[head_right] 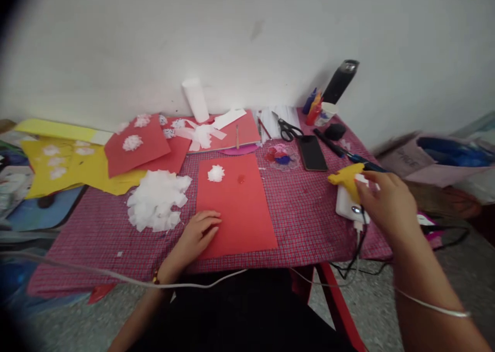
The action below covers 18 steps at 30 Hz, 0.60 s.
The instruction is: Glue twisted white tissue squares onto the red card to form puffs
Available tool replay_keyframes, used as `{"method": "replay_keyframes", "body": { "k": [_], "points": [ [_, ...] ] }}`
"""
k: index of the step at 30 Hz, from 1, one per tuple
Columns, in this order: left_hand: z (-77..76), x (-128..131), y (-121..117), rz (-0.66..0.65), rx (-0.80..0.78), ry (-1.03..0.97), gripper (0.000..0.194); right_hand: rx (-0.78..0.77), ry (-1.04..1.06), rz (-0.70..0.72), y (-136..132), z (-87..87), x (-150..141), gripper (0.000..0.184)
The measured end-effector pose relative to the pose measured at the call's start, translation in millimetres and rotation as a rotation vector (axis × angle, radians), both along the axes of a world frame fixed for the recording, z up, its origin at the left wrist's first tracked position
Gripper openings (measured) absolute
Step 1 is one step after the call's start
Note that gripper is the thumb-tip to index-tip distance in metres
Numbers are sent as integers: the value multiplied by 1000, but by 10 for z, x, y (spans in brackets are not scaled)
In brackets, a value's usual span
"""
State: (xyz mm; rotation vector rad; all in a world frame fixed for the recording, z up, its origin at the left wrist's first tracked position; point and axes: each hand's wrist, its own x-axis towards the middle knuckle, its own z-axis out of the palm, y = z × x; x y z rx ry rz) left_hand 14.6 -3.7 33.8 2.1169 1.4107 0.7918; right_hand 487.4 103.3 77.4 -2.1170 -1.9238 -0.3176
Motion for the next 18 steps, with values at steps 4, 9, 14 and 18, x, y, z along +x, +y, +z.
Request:
{"method": "replay_keyframes", "body": {
  "k": [4, 9, 14, 18],
  "points": [
    [-45, -20, 23, 13, 28, 5, 19, 166, 231, 204, -67, 221, -616, 22],
    [-79, -40, 49, 25, 66, 19, 20, 26, 525, 532, 281, 250, -1460, 20],
    [-104, -57, 69, 28, 112, 37, 20, -95, 319, 702, 1031, 148, -2286, 28],
    [-205, -155, 72, 1, 154, 65, 22, -138, 182, 774, 1496, 106, -2620, 45]
  ]
}}
